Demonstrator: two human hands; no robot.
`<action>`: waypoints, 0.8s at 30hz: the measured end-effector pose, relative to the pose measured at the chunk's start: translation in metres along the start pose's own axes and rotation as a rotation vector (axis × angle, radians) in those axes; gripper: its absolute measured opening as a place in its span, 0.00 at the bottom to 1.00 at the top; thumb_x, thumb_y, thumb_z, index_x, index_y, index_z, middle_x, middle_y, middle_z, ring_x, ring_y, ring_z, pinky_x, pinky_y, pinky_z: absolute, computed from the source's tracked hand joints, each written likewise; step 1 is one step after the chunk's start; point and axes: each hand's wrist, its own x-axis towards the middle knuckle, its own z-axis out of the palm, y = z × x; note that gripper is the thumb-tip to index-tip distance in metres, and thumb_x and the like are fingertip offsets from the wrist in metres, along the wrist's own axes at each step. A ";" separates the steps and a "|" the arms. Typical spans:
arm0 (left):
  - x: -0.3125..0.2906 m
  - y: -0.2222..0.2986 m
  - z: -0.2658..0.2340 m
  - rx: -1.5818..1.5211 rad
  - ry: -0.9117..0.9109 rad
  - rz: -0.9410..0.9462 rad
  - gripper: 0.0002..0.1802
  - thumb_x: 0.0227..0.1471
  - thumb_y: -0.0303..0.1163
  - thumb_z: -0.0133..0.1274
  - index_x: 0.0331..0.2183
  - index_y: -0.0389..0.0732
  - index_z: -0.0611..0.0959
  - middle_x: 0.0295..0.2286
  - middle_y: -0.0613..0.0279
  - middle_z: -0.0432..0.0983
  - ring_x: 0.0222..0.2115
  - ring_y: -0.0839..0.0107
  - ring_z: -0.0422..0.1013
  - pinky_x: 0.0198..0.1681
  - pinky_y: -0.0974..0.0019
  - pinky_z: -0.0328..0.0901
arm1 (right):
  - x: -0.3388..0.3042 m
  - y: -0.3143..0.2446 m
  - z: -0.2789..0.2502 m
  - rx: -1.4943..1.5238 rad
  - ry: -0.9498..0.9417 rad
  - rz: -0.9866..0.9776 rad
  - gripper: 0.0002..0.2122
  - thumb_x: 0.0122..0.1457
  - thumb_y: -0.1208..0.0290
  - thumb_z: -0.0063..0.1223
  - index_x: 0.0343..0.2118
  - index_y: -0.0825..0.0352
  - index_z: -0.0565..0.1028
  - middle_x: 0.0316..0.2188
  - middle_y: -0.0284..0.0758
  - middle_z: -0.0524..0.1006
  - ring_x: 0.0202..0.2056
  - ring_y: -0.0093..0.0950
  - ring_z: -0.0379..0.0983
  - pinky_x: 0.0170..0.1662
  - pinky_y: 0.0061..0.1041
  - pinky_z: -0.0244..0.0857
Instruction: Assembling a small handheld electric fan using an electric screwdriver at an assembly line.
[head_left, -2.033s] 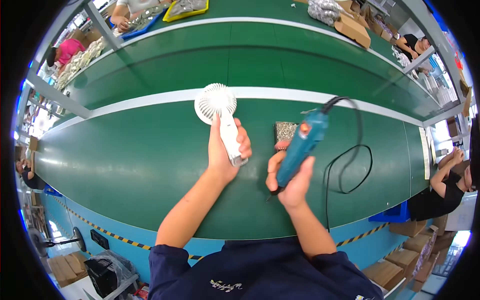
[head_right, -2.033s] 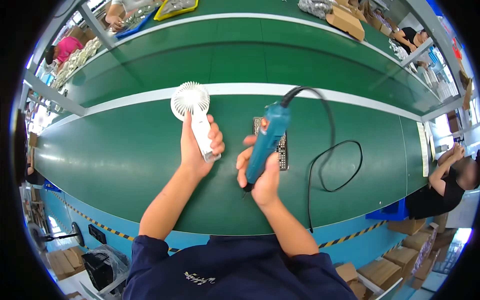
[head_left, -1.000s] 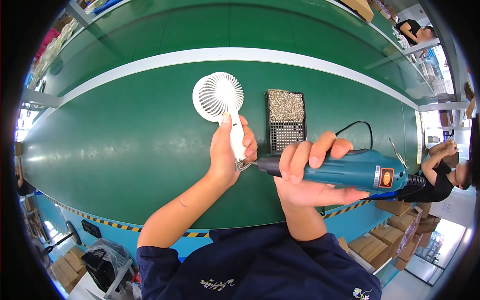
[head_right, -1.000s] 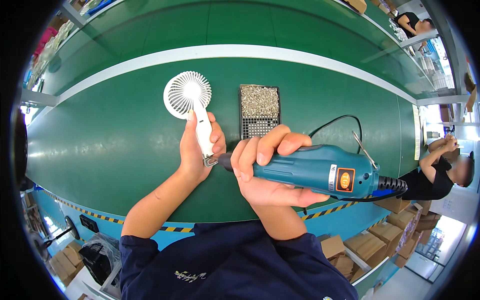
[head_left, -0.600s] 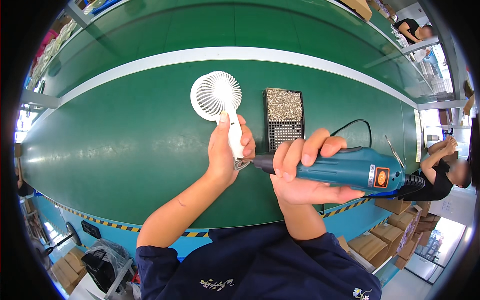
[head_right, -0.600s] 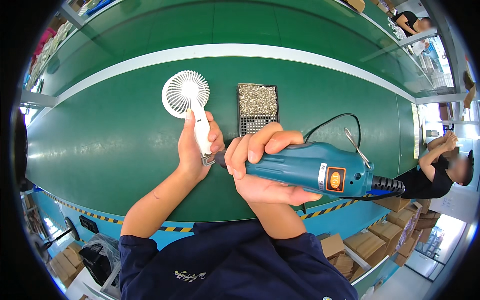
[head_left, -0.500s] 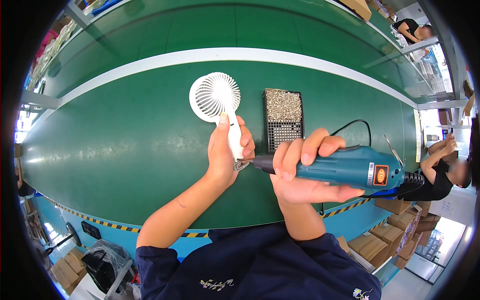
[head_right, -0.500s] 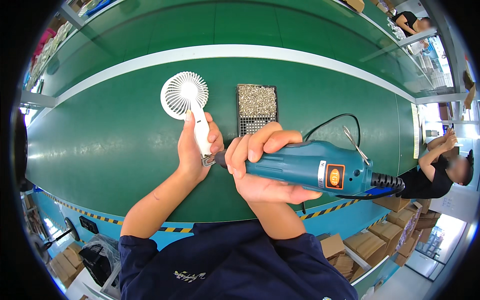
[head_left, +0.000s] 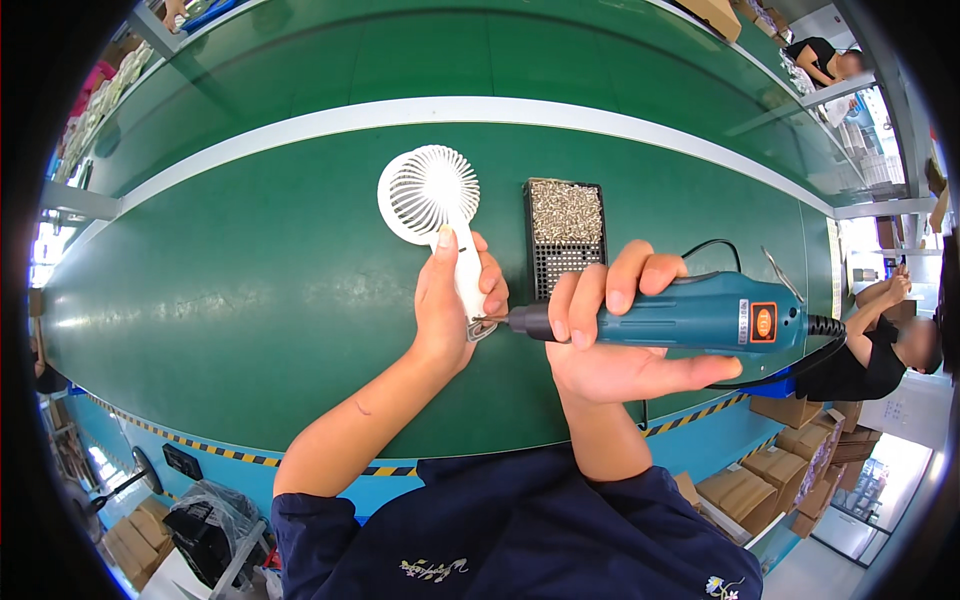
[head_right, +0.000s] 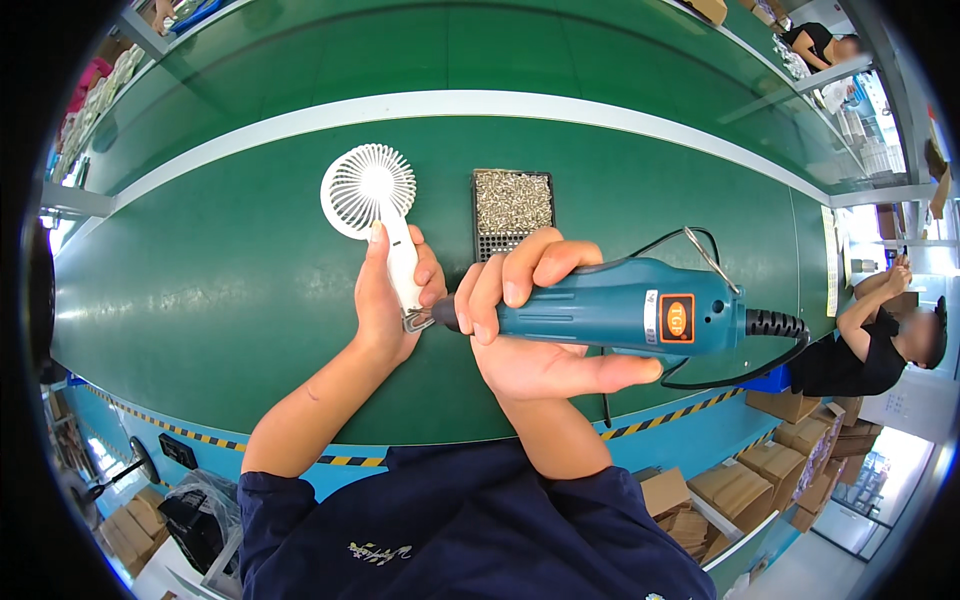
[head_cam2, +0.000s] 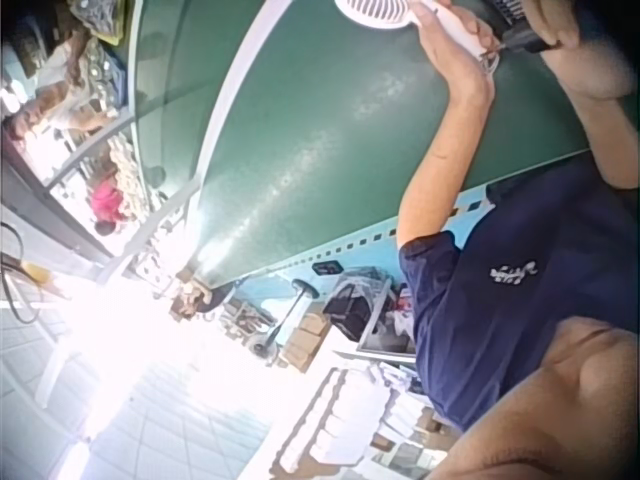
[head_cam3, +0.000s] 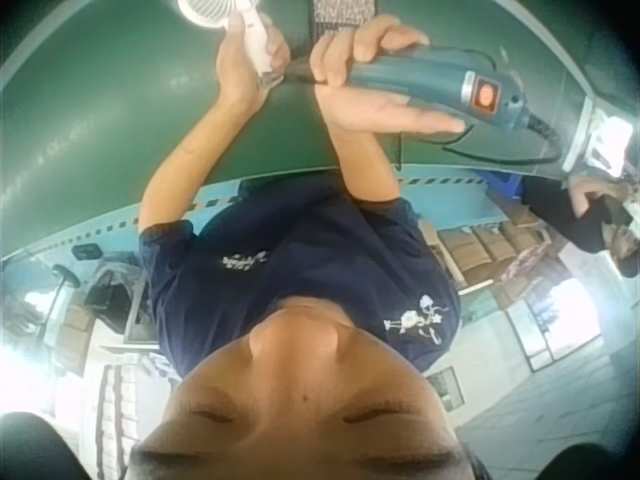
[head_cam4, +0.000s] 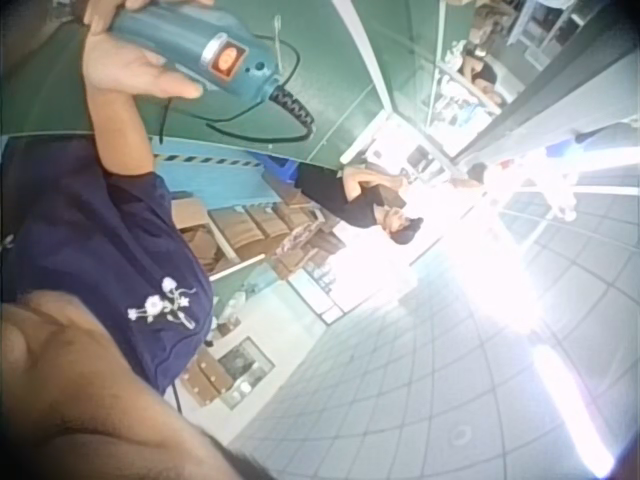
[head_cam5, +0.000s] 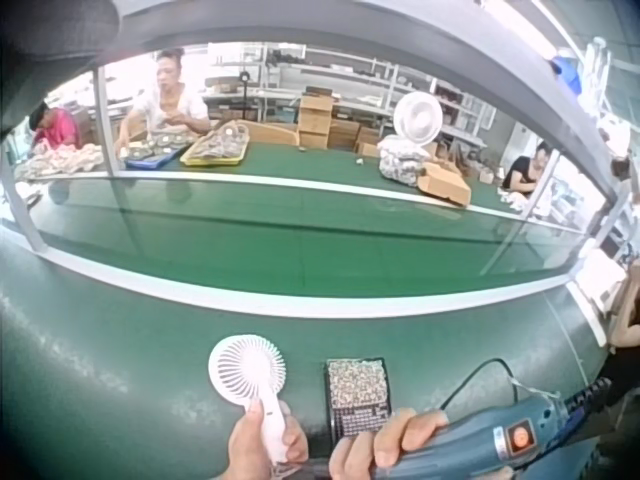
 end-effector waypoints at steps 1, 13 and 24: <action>0.000 -0.001 0.000 0.004 0.001 -0.004 0.24 0.61 0.56 0.36 0.36 0.43 0.67 0.18 0.66 0.63 0.14 0.77 0.60 0.14 0.73 0.52 | 0.000 -0.001 -0.001 0.001 -0.009 0.016 0.39 0.50 0.27 0.38 0.40 0.68 0.63 0.30 0.34 0.64 0.17 0.25 0.62 0.21 0.27 0.60; -0.003 -0.003 0.002 0.026 0.012 0.000 0.24 0.61 0.55 0.34 0.36 0.42 0.67 0.18 0.66 0.62 0.14 0.77 0.60 0.14 0.74 0.51 | -0.005 -0.005 -0.002 0.017 0.022 0.029 0.38 0.51 0.28 0.37 0.39 0.69 0.64 0.30 0.34 0.64 0.16 0.25 0.62 0.21 0.27 0.61; 0.003 0.001 -0.003 -0.134 -0.028 -0.026 0.22 0.61 0.54 0.36 0.36 0.43 0.66 0.19 0.65 0.62 0.16 0.75 0.60 0.16 0.72 0.55 | -0.003 -0.029 -0.005 -0.012 0.179 0.075 0.41 0.49 0.27 0.37 0.46 0.69 0.65 0.31 0.36 0.66 0.15 0.24 0.63 0.17 0.24 0.58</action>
